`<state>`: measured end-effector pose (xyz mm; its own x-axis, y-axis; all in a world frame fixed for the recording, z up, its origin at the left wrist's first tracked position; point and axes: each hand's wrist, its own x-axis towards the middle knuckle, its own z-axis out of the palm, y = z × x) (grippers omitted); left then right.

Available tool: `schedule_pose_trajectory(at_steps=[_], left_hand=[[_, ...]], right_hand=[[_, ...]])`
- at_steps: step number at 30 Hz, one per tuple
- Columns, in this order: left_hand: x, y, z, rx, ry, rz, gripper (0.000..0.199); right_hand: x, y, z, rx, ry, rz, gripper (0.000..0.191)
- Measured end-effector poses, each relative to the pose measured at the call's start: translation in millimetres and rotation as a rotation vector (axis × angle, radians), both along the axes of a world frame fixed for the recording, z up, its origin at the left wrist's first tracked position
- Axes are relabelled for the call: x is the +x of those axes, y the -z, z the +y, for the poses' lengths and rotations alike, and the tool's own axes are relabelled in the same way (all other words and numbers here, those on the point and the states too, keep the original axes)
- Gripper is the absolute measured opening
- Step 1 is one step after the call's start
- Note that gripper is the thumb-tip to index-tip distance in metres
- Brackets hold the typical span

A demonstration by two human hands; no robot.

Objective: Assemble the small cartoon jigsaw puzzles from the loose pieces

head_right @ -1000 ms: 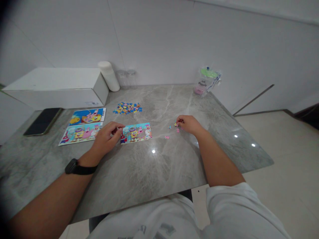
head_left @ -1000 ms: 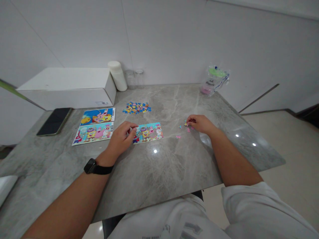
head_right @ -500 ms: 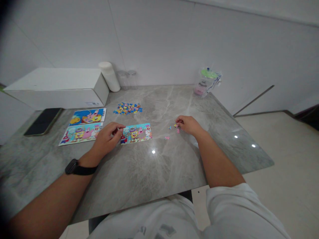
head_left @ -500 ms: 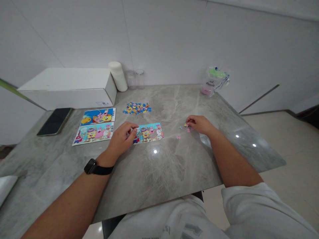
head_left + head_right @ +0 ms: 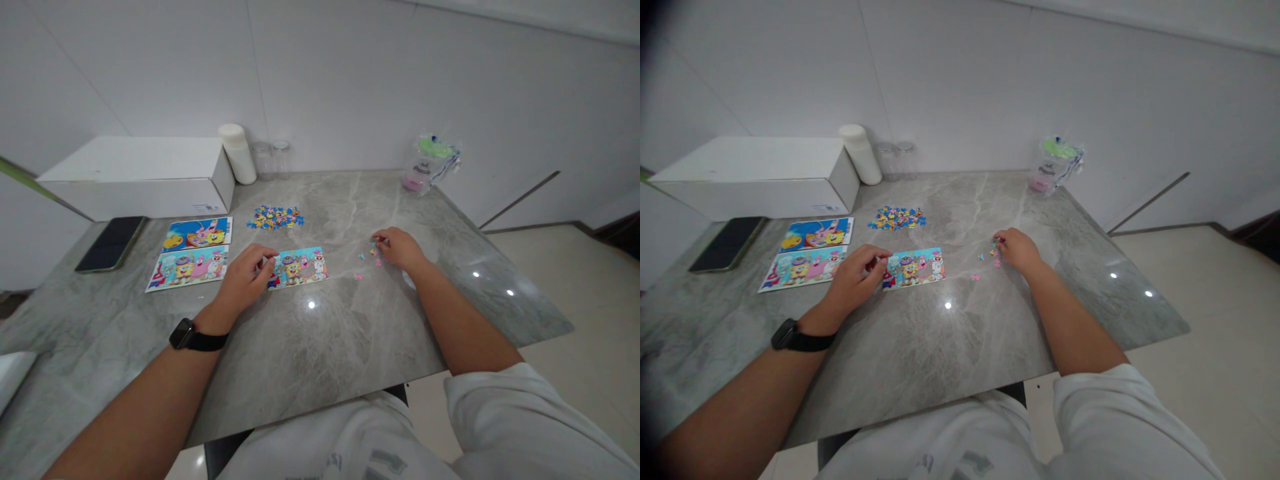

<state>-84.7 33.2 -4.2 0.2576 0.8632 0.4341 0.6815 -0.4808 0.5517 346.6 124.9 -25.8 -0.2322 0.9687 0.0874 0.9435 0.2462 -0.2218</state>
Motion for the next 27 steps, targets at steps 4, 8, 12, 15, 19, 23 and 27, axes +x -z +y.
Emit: schedule_pose_trajectory(at_steps=[4,8,12,15,19,23,27], left_hand=[[-0.4,1.8,0.5,-0.006,-0.001,0.002,0.022],[-1.0,2.5,1.3,-0.013,-0.005,-0.005,0.022],[-1.2,1.7,1.3,-0.019,-0.007,0.005,0.024],[-1.1,1.3,1.1,-0.016,0.003,0.000,0.026],[-1.4,2.1,2.0,-0.013,-0.011,-0.017,0.026],[-1.9,3.9,2.8,-0.018,-0.022,-0.012,0.026],[-2.3,6.4,3.0,-0.008,-0.011,-0.015,0.027]], right_hand=[[-2.6,0.1,1.7,-0.003,-0.031,0.002,0.027],[-0.2,-3.3,1.6,-0.039,-0.026,0.021,0.022],[2.2,-5.0,1.3,-0.066,-0.027,0.025,0.020],[1.5,-5.4,1.3,-0.066,0.001,0.019,0.022],[2.7,-8.1,1.0,-0.074,0.008,-0.004,0.018],[13.6,-13.5,0.6,-0.116,0.019,-0.021,0.018],[26.2,-18.2,0.5,-0.150,0.040,-0.035,0.022]])
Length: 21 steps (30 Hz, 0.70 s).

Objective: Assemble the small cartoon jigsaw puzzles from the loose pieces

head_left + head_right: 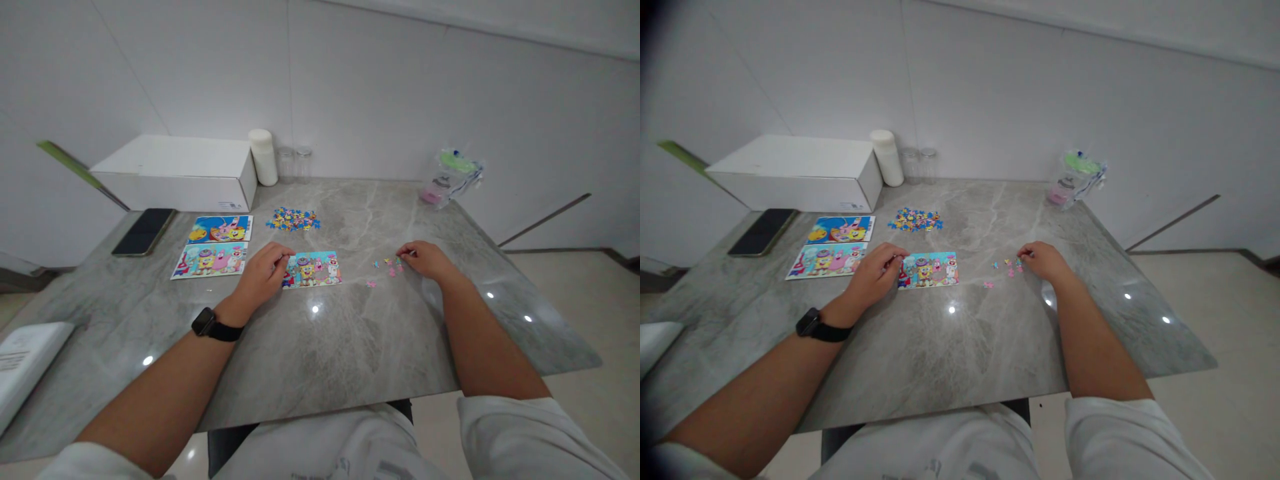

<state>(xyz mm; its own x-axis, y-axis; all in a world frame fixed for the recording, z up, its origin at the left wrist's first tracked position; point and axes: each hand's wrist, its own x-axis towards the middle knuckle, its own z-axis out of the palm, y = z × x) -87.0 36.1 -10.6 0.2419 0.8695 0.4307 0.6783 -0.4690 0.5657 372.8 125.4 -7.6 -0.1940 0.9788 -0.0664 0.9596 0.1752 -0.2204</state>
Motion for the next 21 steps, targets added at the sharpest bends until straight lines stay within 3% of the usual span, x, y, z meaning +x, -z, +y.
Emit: schedule_pose_trajectory(at_steps=[8,14,21], left_hand=[[-0.1,1.8,0.2,0.007,0.011,-0.004,0.028],[0.8,-0.1,-1.1,0.013,-0.002,0.016,0.026],[-3.3,0.5,3.5,0.005,-0.168,0.058,0.019]], right_hand=[[0.5,-1.4,-0.5,-0.045,0.000,0.017,0.013],[0.2,1.0,-1.6,-0.033,0.042,0.165,0.003],[-24.1,-2.0,-7.5,-0.024,-0.028,0.423,0.013]])
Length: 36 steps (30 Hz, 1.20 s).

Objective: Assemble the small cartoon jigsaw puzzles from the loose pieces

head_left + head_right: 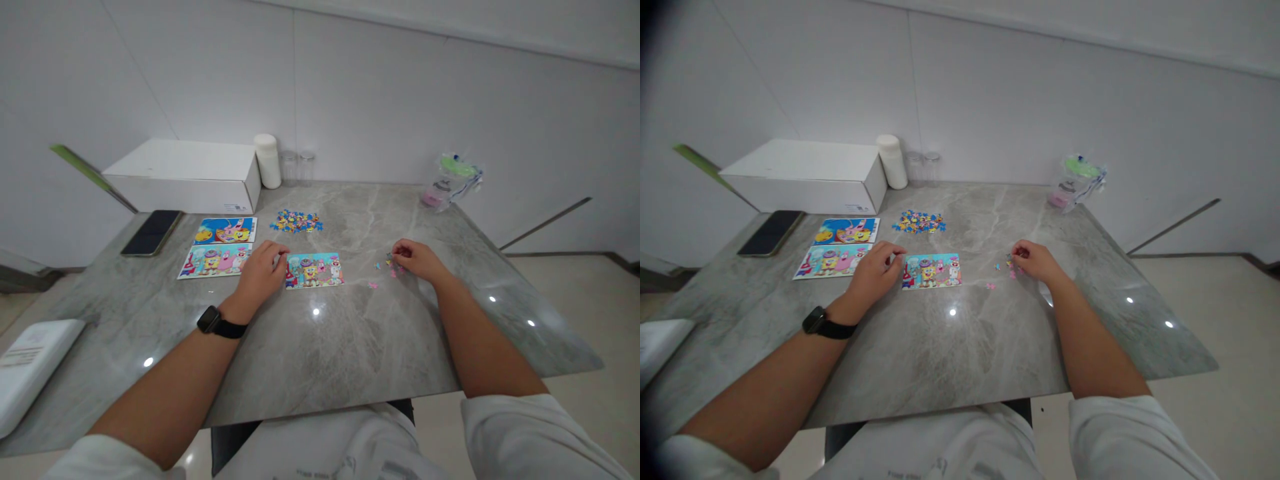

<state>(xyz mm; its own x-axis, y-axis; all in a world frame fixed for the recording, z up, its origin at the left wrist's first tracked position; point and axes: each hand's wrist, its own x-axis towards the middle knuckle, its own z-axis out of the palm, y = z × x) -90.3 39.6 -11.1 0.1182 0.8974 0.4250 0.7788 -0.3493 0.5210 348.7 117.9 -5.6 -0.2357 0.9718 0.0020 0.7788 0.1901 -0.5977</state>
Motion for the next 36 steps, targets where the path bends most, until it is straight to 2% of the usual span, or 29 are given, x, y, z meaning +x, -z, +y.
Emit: schedule_pose_trajectory(at_steps=[6,9,16,18,21,24,28,36], left_hand=[[-4.5,4.9,1.4,0.005,0.021,0.082,0.027],[-4.1,3.8,-0.6,0.001,0.038,0.086,0.032],[-4.0,1.1,-2.6,-0.042,0.047,0.104,0.028],[-4.0,0.2,-3.2,-0.061,0.049,0.098,0.031],[-3.3,-1.3,-4.6,-0.069,0.054,0.110,0.029],[-1.8,-0.3,-5.4,-0.061,0.061,0.118,0.023],[-1.3,4.8,-4.0,-0.052,0.096,0.100,0.019],[-3.1,1.9,-5.0,-0.091,0.099,0.119,0.011]], right_hand=[[-44.9,-9.7,-0.7,0.093,-0.031,0.051,0.020],[-77.4,-20.0,4.8,0.093,-0.122,0.011,0.017],[-168.6,-50.6,28.6,0.094,-0.388,-0.019,0.007],[-192.6,-52.9,31.3,0.079,-0.431,0.016,0.007],[-218.0,-47.1,28.9,0.063,-0.480,0.030,0.003],[-227.2,-34.0,23.8,0.055,-0.472,0.037,0.006],[-223.1,-18.6,21.6,0.053,-0.452,0.043,0.008],[-223.6,-13.5,19.1,0.083,-0.490,-0.034,0.009]])
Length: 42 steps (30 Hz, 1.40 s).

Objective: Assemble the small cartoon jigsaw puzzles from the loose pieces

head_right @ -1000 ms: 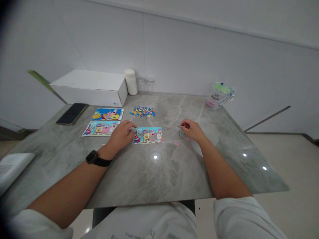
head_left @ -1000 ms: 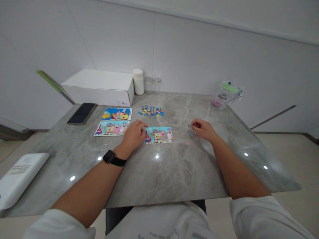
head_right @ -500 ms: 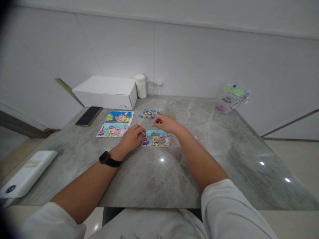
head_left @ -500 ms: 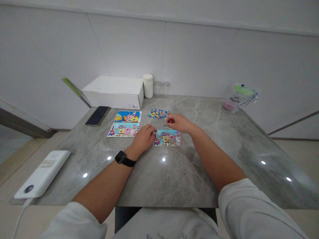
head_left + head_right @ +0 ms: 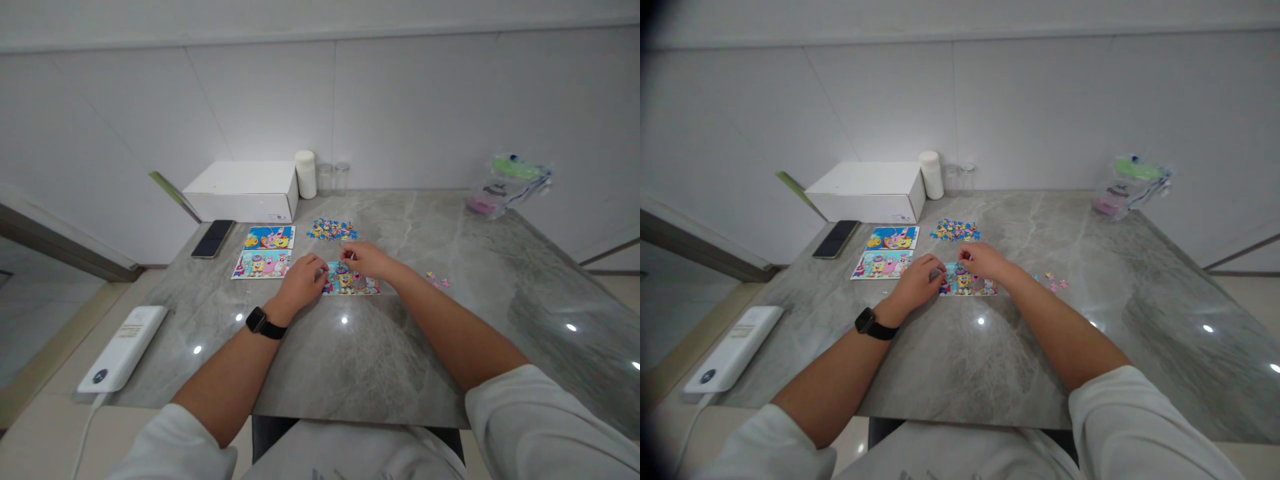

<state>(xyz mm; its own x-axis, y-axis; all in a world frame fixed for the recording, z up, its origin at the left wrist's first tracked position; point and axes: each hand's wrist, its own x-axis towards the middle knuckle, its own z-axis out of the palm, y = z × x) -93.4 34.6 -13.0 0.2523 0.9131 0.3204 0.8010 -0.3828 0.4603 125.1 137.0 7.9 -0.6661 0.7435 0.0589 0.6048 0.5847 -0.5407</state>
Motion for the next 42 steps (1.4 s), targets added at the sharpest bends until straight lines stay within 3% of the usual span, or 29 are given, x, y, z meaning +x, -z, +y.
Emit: schedule_pose_trajectory(at_steps=[24,42], left_hand=[[4.4,0.5,-4.4,-0.065,0.062,0.073,0.019],[5.9,0.2,-3.9,-0.083,0.066,0.055,0.018]], right_hand=[[-12.2,-2.5,-17.9,-0.082,-0.037,-0.153,0.013],[-16.5,1.1,-20.5,-0.040,-0.032,-0.227,0.015]])
